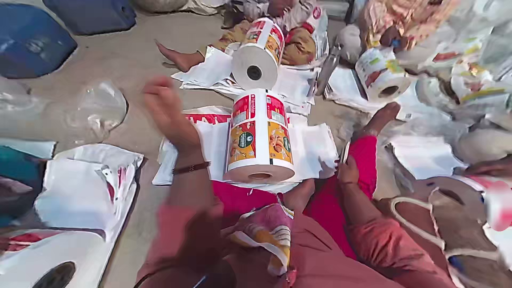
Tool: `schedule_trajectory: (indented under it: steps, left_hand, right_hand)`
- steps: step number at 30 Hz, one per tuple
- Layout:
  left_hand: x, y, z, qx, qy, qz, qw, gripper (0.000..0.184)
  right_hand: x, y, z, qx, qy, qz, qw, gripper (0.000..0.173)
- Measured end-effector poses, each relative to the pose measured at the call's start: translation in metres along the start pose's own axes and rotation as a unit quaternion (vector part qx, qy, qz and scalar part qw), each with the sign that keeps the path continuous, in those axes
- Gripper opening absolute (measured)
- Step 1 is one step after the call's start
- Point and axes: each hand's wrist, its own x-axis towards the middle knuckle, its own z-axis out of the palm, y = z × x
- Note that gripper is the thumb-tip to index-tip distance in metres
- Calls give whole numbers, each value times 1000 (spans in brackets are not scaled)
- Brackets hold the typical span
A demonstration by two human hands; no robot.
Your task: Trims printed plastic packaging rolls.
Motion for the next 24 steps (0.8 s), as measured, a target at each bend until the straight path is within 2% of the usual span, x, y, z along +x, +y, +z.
schedule_trajectory:
  steps: [1, 3, 5, 8, 11, 15, 17, 20, 24]
  left_hand:
    - [-11, -24, 20, -9, -18, -105, 994, 48]
    - [-38, -62, 41, 3, -68, -287, 955, 58]
    - [-68, -82, 43, 53, -119, -352, 927, 61]
    - [-75, -95, 36, 64, -173, -376, 908, 66]
    - [-67, -103, 33, 10, -202, -380, 903, 66]
    - [-57, -126, 41, 0, -252, -366, 896, 63]
    - [-57, -130, 46, 15, -278, -378, 883, 64]
    - [-53, -129, 48, 26, -300, -382, 874, 63]
    - [-51, -132, 47, 15, -303, -368, 879, 64]
  right_hand:
    - [-1, 5, -1, -41, -9, -50, 998, 49]
    - [8, 35, 10, -111, 70, -225, 965, 49]
    - [-4, 12, -7, -199, -26, -179, 963, 56]
    - [-14, -13, 1, -177, -34, -186, 966, 59]
    - [-6, -71, 23, -156, -33, -255, 954, 53]
    - [4, -165, 68, -232, -10, -359, 904, 36]
    - [13, -195, 87, -271, 4, -396, 877, 34]
    - [31, -222, 112, -299, 5, -395, 868, 31]
    - [41, -233, 127, -316, -17, -394, 863, 32]
